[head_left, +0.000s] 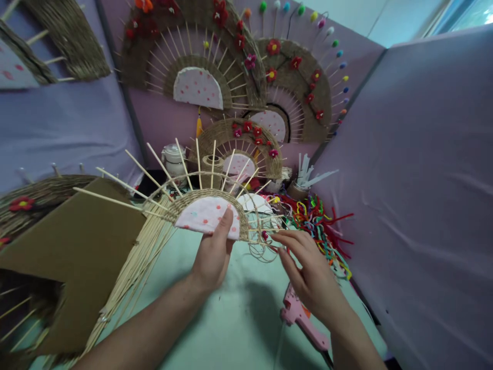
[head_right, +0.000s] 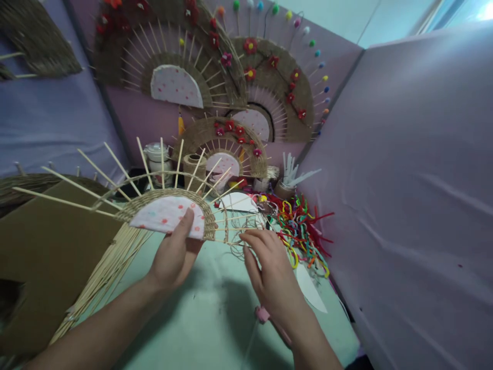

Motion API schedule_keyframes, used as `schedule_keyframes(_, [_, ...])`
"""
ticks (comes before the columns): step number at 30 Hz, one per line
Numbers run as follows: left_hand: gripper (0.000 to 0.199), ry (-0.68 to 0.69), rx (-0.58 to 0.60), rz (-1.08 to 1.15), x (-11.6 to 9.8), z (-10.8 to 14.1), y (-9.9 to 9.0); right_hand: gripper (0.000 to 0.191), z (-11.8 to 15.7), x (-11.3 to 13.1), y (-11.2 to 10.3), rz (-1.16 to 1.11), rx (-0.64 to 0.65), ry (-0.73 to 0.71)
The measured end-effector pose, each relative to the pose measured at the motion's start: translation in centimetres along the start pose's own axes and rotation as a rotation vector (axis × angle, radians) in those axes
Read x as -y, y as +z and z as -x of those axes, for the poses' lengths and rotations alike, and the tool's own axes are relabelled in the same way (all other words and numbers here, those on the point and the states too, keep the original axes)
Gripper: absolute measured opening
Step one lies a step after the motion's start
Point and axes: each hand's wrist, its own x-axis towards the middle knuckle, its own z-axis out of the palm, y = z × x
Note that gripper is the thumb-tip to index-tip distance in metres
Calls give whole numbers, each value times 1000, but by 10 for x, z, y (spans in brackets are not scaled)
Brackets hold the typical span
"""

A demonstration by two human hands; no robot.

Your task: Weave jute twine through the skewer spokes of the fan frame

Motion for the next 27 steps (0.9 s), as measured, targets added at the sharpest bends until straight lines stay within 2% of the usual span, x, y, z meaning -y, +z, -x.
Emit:
schedule_keyframes(7, [41, -51, 21, -29, -1, -5, -2, 32, -7, -18, -1, -350, 265, 195])
schedule_keyframes(10, [40, -77, 53, -28, -1, -6, -1, 27, -8, -21, 5, -398, 313, 223])
schedule_keyframes(12, [38, -83, 56, -35, -2, -6, 0, 21, -6, -20, 11, -353, 249, 227])
schedule_keyframes(15, [37, -90, 27, -61, -1, -6, 0, 16, 1, -14, 23, -135, 9, 168])
schedule_keyframes(18, [37, -92, 23, -65, 1, -7, -1, 11, 8, -7, 32, 121, -243, 15])
schedule_keyframes(20, [38, -82, 24, -49, 2, -7, -2, 17, 10, -3, 35, 213, -351, -87])
schedule_keyframes(23, [39, -67, 20, -28, 2, -7, -1, 22, 10, 3, 36, 274, -399, -162])
schedule_keyframes(27, [39, -52, 21, -17, 0, -6, 0, 20, 8, 12, 33, 274, -353, -158])
